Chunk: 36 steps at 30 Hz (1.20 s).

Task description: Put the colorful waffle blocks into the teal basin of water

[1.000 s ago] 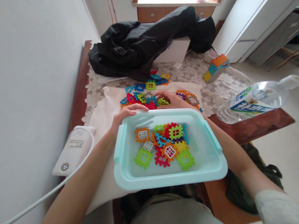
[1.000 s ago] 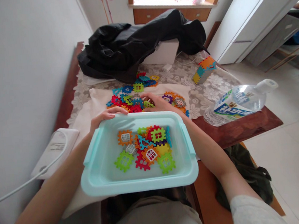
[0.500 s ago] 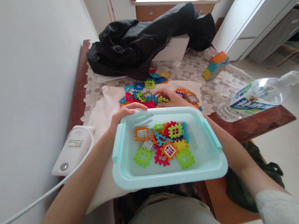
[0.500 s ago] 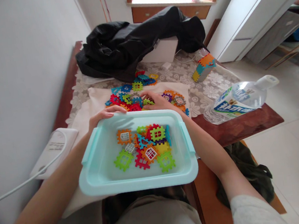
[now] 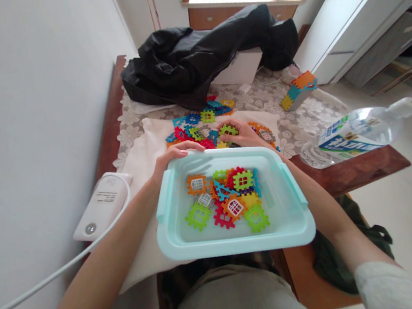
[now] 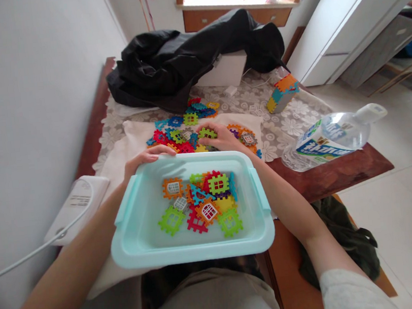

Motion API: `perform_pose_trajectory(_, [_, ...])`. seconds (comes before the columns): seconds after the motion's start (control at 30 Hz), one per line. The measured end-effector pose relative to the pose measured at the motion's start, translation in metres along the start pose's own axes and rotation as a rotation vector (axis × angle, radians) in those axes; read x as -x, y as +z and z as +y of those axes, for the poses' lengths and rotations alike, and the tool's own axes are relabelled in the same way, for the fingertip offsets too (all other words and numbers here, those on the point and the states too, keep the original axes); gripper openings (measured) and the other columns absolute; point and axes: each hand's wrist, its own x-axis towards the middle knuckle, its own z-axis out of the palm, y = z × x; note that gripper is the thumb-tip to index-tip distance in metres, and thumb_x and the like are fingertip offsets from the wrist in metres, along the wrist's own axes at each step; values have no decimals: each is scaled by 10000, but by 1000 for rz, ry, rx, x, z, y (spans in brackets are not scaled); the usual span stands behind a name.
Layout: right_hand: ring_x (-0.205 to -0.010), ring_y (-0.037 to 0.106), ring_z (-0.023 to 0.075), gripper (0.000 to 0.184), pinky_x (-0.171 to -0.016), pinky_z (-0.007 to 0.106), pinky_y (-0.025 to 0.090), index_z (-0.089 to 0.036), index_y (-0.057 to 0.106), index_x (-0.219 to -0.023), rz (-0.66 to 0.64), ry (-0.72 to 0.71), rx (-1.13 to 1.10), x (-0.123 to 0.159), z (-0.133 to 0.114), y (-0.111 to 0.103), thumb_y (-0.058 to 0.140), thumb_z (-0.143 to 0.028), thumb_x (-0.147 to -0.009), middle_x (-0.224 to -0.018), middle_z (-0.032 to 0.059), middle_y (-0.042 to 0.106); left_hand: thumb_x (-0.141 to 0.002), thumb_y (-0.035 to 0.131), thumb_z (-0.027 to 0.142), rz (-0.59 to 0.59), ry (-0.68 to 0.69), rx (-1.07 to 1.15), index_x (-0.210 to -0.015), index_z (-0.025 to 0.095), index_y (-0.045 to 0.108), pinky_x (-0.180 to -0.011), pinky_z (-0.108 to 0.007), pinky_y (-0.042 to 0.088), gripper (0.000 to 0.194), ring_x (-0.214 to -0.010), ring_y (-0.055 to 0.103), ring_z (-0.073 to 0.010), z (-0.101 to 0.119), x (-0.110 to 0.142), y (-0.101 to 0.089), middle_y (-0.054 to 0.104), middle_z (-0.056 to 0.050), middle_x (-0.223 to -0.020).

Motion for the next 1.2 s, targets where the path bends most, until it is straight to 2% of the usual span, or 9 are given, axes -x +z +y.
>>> perform_pose_trajectory(0.13, [-1209,721,308,423,-1132,488,570,-248,756,-1214,-27,18,-5,4,-10,5,838,-500,-883,-1285,67,790,-753,707,375,0,-3,-7,-929,185,854,-738,-282,599,297,-822,720,-225,0,0,-1,818,-99,-981])
perform_pose_trajectory(0.27, [-869,679,216,354,-809,364,602,-228,688,-1049,-49,92,-81,6,-11,11,848,-486,-867,-980,32,744,-747,693,378,7,-10,-4,-929,189,857,-730,-290,592,309,-810,711,-227,0,1,0,825,-95,-981])
perform_pose_trajectory(0.33, [-799,635,194,370,-741,338,577,-236,644,-986,-67,99,-113,5,-9,13,858,-510,-861,-902,12,698,-762,677,368,31,-21,-4,-937,198,861,-740,-291,589,305,-834,710,-229,1,2,1,833,-93,-1024])
perform_pose_trajectory(0.53, [-972,698,242,353,-921,414,623,-233,731,-1087,-55,24,-32,0,-3,12,815,-515,-891,-1058,57,764,-757,695,367,15,-20,9,-943,180,856,-726,-283,594,308,-815,711,-224,1,2,1,815,-99,-989])
perform_pose_trajectory(0.73, [-996,721,245,314,-928,410,605,-224,716,-1061,142,26,-52,-2,7,4,810,-457,-873,-1094,69,772,-756,693,362,25,-36,22,-934,189,861,-722,-287,603,299,-818,713,-228,2,3,2,823,-97,-997])
perform_pose_trajectory(0.9, [-1041,721,256,370,-893,389,615,-264,658,-1060,252,94,-198,-6,12,-3,841,-473,-817,-1115,51,749,-743,690,359,27,-50,16,-938,181,868,-715,-287,593,319,-792,705,-220,3,2,2,815,-96,-966])
perform_pose_trajectory(1.0, [-1113,710,280,406,-940,436,636,-289,636,-1079,288,43,-295,-3,2,-9,786,-607,-876,-1213,72,729,-752,694,370,16,-36,0,-937,198,857,-720,-300,580,300,-785,691,-218,2,1,0,807,-93,-958])
perform_pose_trajectory(1.1, [-1204,685,315,476,-981,515,647,-307,633,-1121,236,-38,-342,6,-18,-17,686,-743,-939,-1295,96,689,-761,705,372,22,-17,-9,-926,217,844,-743,-316,579,266,-834,701,-231,1,1,-2,813,-91,-1010])
perform_pose_trajectory(1.2, [-1142,702,314,510,-917,532,671,-315,653,-1131,171,-73,-388,15,-37,-20,761,-760,-904,-1226,96,682,-756,721,370,10,-28,-2,-935,206,844,-746,-316,590,273,-850,711,-235,1,1,-2,813,-93,-1028])
